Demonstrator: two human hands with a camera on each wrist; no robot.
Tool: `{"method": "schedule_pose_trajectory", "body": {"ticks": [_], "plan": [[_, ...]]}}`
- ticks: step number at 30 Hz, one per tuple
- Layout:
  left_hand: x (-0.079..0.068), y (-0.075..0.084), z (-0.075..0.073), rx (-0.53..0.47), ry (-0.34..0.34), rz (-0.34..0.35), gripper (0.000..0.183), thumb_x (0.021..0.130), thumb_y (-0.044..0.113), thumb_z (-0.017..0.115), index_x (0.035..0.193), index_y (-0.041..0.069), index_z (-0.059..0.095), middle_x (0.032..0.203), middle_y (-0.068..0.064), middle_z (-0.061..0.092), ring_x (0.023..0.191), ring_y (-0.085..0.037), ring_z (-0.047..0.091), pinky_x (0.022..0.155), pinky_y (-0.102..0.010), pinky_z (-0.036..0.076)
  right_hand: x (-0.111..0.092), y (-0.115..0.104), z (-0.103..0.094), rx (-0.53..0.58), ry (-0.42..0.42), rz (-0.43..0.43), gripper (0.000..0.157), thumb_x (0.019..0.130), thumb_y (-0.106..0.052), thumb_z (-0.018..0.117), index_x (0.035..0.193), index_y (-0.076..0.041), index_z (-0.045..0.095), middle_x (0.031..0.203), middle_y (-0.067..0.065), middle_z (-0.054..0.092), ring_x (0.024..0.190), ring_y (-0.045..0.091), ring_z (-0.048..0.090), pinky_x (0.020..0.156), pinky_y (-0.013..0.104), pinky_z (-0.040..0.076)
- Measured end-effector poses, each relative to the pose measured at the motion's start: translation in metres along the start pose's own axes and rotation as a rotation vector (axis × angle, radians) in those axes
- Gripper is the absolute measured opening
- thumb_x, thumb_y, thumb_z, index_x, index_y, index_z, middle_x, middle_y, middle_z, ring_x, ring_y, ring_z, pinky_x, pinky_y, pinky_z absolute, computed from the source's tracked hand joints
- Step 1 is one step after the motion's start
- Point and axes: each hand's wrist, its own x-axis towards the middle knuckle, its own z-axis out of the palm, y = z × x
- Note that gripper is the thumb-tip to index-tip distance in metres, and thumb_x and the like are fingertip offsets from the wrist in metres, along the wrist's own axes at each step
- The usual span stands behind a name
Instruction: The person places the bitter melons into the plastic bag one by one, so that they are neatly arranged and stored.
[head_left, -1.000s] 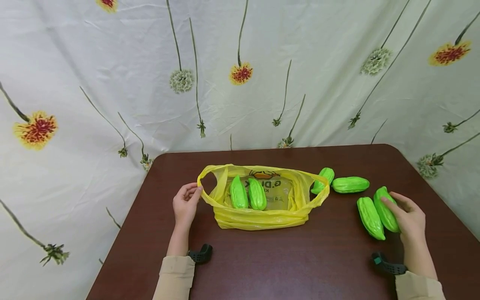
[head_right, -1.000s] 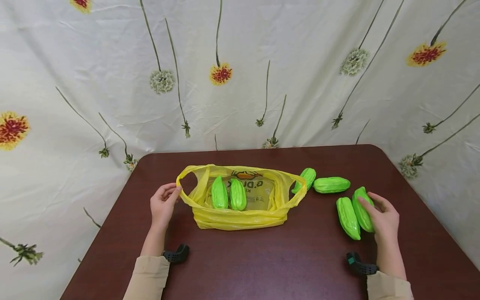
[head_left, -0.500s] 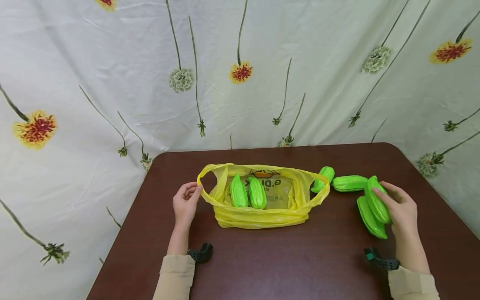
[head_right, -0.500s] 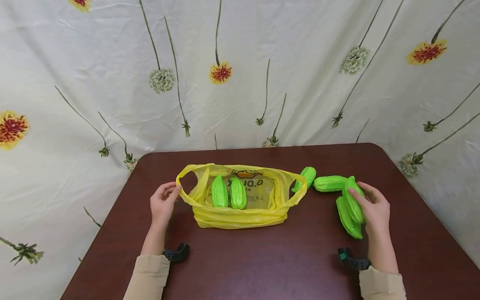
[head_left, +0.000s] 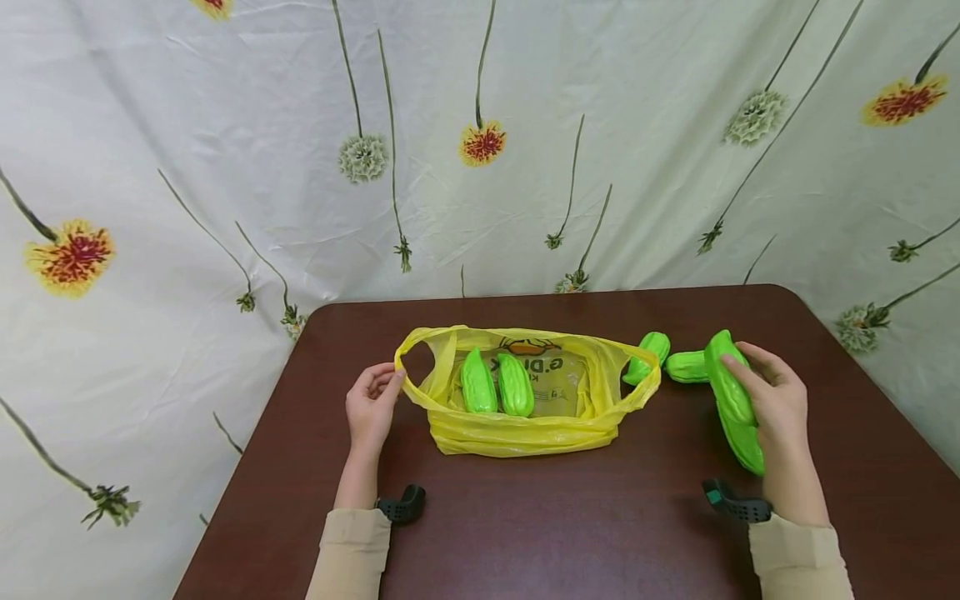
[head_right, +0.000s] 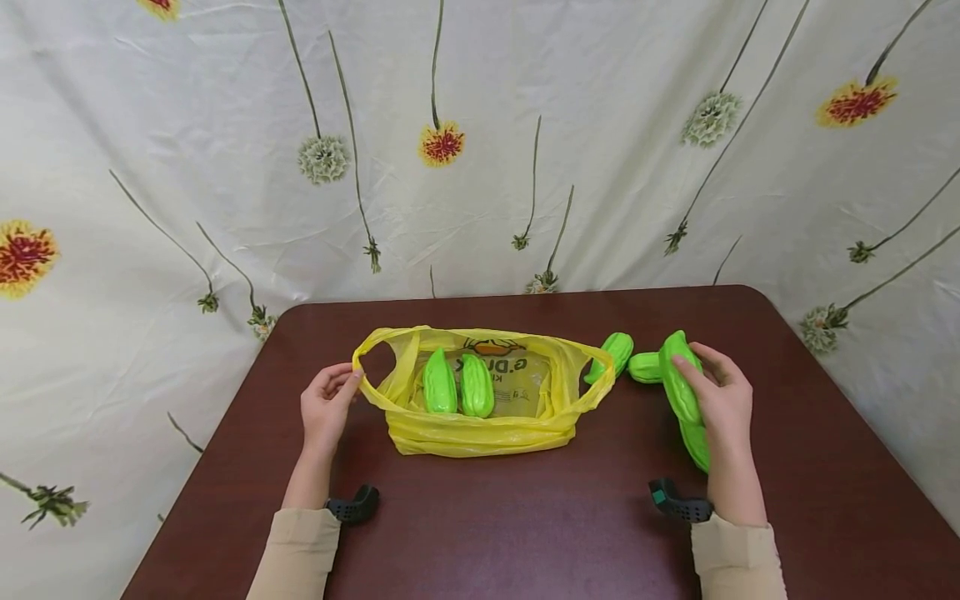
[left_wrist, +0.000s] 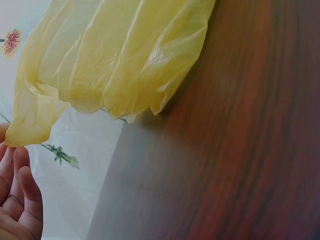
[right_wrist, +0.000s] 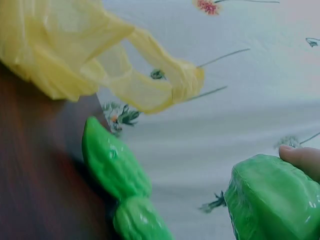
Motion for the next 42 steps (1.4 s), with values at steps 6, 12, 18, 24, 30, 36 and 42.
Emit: {"method": "schedule_pose_trajectory", "body": {"ticks": [6,12,18,24,30,36,42], "plan": [[0.000,0.000,0.001,-0.003,-0.003,-0.006,0.020,0.085,0.013,0.070,0.099,-0.001,0.067,0.077,0.004,0.065,0.068,-0.024,0.060,0.058,-0.017,0.049,-0.001,-0.002,0.016,0.019,0.036,-0.002,0.044,0.079,-0.021,0.077,0.120,-0.011,0.064,0.104,-0.012,0.061,0.091,0.002,0.056,0.065,0.012,0.048],[-0.001,0.008,0.000,0.005,-0.013,-0.023,0.022,0.086,0.011,0.069,0.101,-0.005,0.066,0.083,-0.010,0.066,0.070,-0.030,0.061,0.058,-0.017,0.049,-0.004,-0.011,0.036,0.083,0.061,0.026,0.044,0.079,-0.016,0.077,0.120,-0.009,0.063,0.103,-0.010,0.061,0.091,0.005,0.055,0.065,0.012,0.048],[-0.008,0.032,0.001,0.009,-0.035,-0.021,0.022,0.087,0.004,0.066,0.102,-0.011,0.064,0.087,-0.022,0.065,0.071,-0.029,0.061,0.060,-0.017,0.050,-0.007,-0.012,0.055,0.083,0.087,0.003,0.044,0.079,-0.016,0.077,0.120,-0.008,0.063,0.102,-0.009,0.062,0.091,0.007,0.055,0.066,0.013,0.046],[-0.004,0.022,0.001,-0.006,-0.033,-0.027,0.022,0.086,0.007,0.067,0.102,-0.008,0.065,0.087,-0.021,0.065,0.069,-0.022,0.062,0.059,-0.016,0.049,-0.012,-0.014,0.075,0.133,0.079,-0.033,0.041,0.079,-0.014,0.076,0.118,-0.005,0.064,0.100,-0.008,0.063,0.089,0.009,0.056,0.066,0.015,0.046],[0.001,0.003,0.001,-0.007,-0.007,-0.030,0.022,0.085,0.013,0.070,0.101,-0.002,0.067,0.082,-0.004,0.067,0.069,-0.020,0.061,0.060,-0.017,0.050,-0.020,-0.014,0.092,0.140,0.037,-0.031,0.044,0.082,-0.017,0.073,0.123,-0.004,0.061,0.105,-0.006,0.061,0.096,0.009,0.054,0.069,0.016,0.047],[0.000,0.001,0.001,-0.006,-0.008,-0.010,0.020,0.086,0.013,0.070,0.099,-0.001,0.067,0.080,0.001,0.066,0.070,-0.024,0.062,0.060,-0.019,0.050,-0.027,-0.014,0.109,0.152,0.001,-0.021,0.047,0.084,-0.019,0.071,0.126,-0.003,0.057,0.110,-0.004,0.058,0.092,0.009,0.057,0.069,0.016,0.048],[-0.001,0.001,0.001,0.001,-0.009,-0.015,0.019,0.086,0.013,0.069,0.099,-0.001,0.067,0.080,0.000,0.066,0.075,-0.036,0.060,0.061,-0.019,0.051,-0.031,-0.009,0.128,0.197,-0.030,0.002,0.048,0.085,-0.021,0.071,0.127,-0.002,0.056,0.108,-0.002,0.058,0.085,0.010,0.059,0.068,0.019,0.050]]}}
